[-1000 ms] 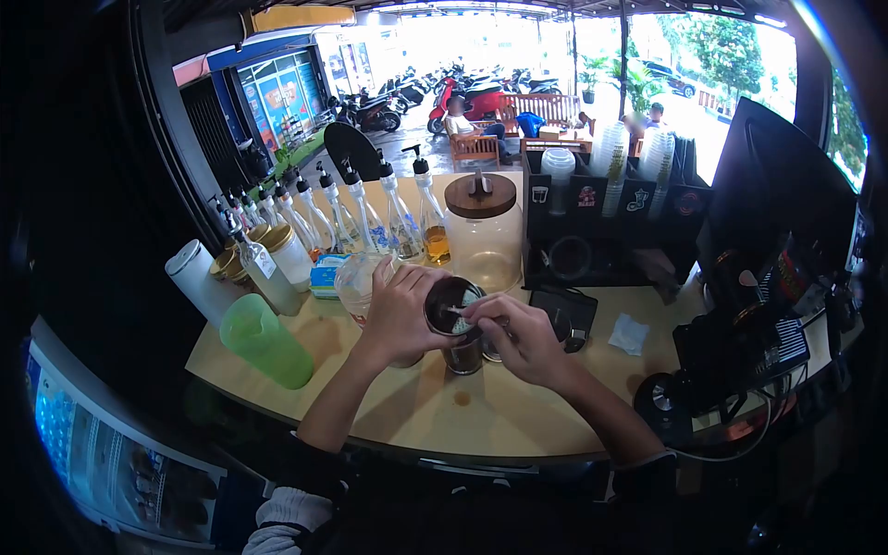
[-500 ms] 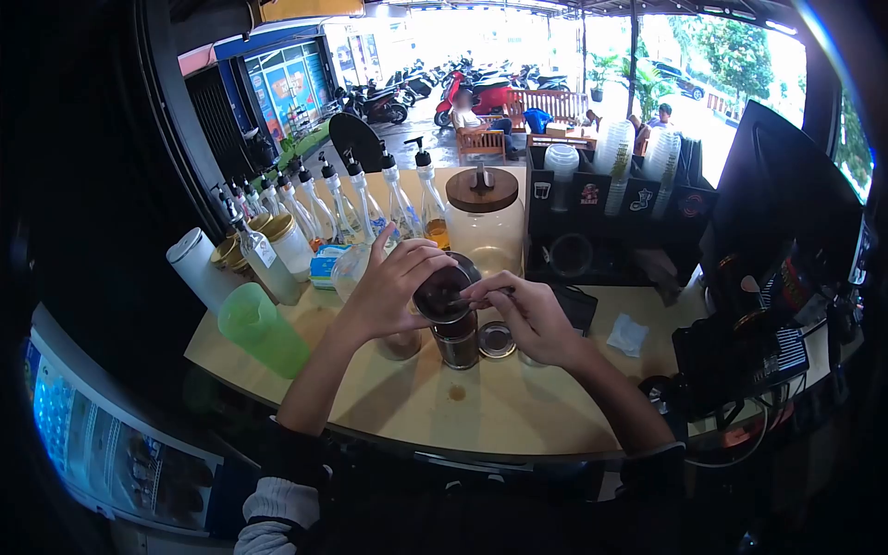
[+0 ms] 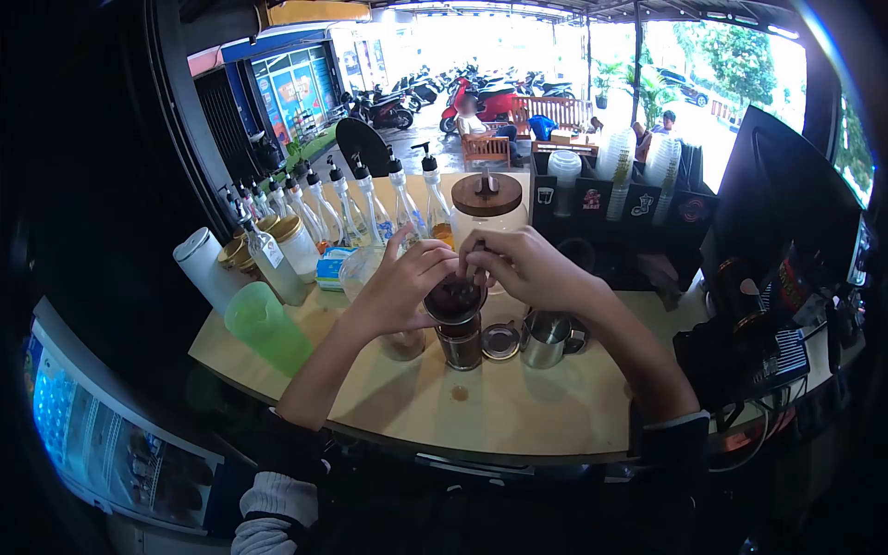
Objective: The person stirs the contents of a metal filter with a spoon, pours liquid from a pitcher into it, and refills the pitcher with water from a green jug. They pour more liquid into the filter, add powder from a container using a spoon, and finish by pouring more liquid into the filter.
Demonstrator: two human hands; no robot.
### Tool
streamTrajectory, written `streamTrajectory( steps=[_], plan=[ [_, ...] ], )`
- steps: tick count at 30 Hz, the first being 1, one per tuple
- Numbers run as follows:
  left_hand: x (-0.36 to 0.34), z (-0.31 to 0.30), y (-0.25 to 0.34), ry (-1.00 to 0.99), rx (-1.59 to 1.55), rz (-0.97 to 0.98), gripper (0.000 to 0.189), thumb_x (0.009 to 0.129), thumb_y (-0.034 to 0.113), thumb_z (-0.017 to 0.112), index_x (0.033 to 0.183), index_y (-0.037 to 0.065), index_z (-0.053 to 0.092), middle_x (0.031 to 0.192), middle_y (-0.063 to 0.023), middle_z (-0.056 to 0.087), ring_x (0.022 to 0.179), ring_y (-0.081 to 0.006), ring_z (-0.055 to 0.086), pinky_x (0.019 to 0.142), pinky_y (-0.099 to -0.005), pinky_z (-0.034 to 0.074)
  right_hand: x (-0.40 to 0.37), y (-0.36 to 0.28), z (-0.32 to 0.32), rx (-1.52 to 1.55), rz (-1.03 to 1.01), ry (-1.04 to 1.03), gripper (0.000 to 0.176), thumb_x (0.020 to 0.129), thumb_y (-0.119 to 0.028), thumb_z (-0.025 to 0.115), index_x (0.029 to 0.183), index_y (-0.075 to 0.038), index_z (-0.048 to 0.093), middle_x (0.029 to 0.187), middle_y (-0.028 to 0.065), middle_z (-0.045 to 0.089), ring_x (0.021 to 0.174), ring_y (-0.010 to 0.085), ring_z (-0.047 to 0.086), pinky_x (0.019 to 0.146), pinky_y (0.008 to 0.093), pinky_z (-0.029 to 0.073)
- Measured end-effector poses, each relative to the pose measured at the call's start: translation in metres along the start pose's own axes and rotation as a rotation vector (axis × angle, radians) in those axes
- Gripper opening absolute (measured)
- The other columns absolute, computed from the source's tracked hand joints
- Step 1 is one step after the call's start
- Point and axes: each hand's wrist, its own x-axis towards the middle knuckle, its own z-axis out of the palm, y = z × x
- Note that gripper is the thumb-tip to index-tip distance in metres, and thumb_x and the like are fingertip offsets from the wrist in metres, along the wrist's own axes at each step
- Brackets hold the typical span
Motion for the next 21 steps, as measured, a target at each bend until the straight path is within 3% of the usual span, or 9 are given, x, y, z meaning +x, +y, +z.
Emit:
streamTrajectory(
  steps=[5, 7, 9, 11, 13, 14, 17, 21],
  plan=[
    [-0.003, 0.006, -0.002, -0.003, 0.038, 0.003, 0.078, 0.049, 0.03, 0.087, 0.117, 0.009, 0.054, 0.116, -0.0065, 0.055, 0.122, -0.0217, 0.046, 0.111, -0.0539, 0.023, 0.016, -0.01, 0.009, -0.109, 0.021, -0.147, 0.016, 0.095, -0.007, 0.047, 0.099, 0.005, 0.057, 0.075, 0.0138, 0.065, 0.066, 0.0213, 0.067, 0.064, 0.0332, 0.053],
    [-0.005, 0.005, -0.003, -0.079, 0.037, -0.037, 0.065, 0.06, 0.043, 0.082, 0.111, 0.009, 0.06, 0.124, -0.009, 0.053, 0.127, -0.0243, 0.041, 0.11, -0.0532, 0.021, 0.018, -0.016, 0.008, -0.066, 0.013, -0.109, 0.017, 0.094, -0.007, 0.049, 0.1, 0.005, 0.058, 0.073, 0.0153, 0.064, 0.065, 0.0238, 0.066, 0.063, 0.0342, 0.053],
    [-0.003, 0.003, -0.001, -0.107, 0.039, -0.058, 0.064, 0.059, 0.044, 0.082, 0.109, 0.008, 0.061, 0.124, -0.0093, 0.053, 0.127, -0.0244, 0.04, 0.109, -0.0528, 0.02, 0.02, -0.014, 0.01, -0.124, -0.052, -0.118, 0.016, 0.093, -0.006, 0.048, 0.1, 0.005, 0.059, 0.073, 0.0163, 0.064, 0.065, 0.023, 0.067, 0.063, 0.0345, 0.053],
    [-0.003, 0.003, -0.001, -0.134, 0.039, -0.077, 0.064, 0.059, 0.045, 0.081, 0.108, 0.008, 0.063, 0.124, -0.0096, 0.053, 0.127, -0.0246, 0.04, 0.109, -0.0524, 0.02, 0.02, -0.017, 0.017, -0.111, 0.011, -0.183, 0.014, 0.094, -0.006, 0.051, 0.096, 0.005, 0.059, 0.076, 0.0169, 0.064, 0.067, 0.0265, 0.066, 0.065, 0.0349, 0.052],
    [-0.004, 0.006, -0.002, -0.106, 0.021, -0.089, 0.062, 0.059, 0.044, 0.082, 0.107, 0.01, 0.065, 0.124, -0.0104, 0.053, 0.127, -0.0243, 0.04, 0.108, -0.0528, 0.019, 0.021, -0.013, 0.021, -0.229, -0.205, -0.085, 0.014, 0.093, -0.007, 0.052, 0.096, 0.004, 0.059, 0.08, 0.0186, 0.063, 0.073, 0.0343, 0.063, 0.069, 0.0382, 0.05],
    [-0.004, 0.006, -0.002, -0.105, 0.02, -0.09, 0.062, 0.059, 0.044, 0.082, 0.107, 0.01, 0.065, 0.124, -0.0104, 0.053, 0.127, -0.0243, 0.04, 0.108, -0.0528, 0.019, 0.02, -0.016, 0.019, -0.224, -0.112, -0.12, 0.015, 0.093, -0.01, 0.052, 0.097, 0.003, 0.059, 0.086, 0.0191, 0.062, 0.081, 0.0395, 0.059, 0.072, 0.0415, 0.049],
    [-0.003, 0.004, -0.003, -0.088, -0.042, -0.074, 0.062, 0.057, 0.042, 0.082, 0.109, 0.013, 0.065, 0.124, -0.009, 0.053, 0.127, -0.0241, 0.04, 0.108, -0.0536, 0.018, 0.015, -0.015, 0.031, -0.315, -0.089, -0.16, 0.016, 0.092, -0.015, 0.053, 0.095, 0.0, 0.057, 0.085, 0.0199, 0.06, 0.084, 0.0408, 0.059, 0.075, 0.0473, 0.046],
    [-0.007, 0.007, -0.005, -0.08, -0.099, -0.082, 0.065, 0.056, 0.038, 0.081, 0.113, 0.015, 0.062, 0.121, -0.005, 0.054, 0.126, -0.024, 0.041, 0.11, -0.0542, 0.015, 0.018, -0.021, 0.038, -0.443, -0.128, -0.145, 0.017, 0.088, -0.015, 0.056, 0.098, -0.002, 0.054, 0.093, 0.0164, 0.059, 0.088, 0.036, 0.061, 0.073, 0.0449, 0.049]
  ],
)
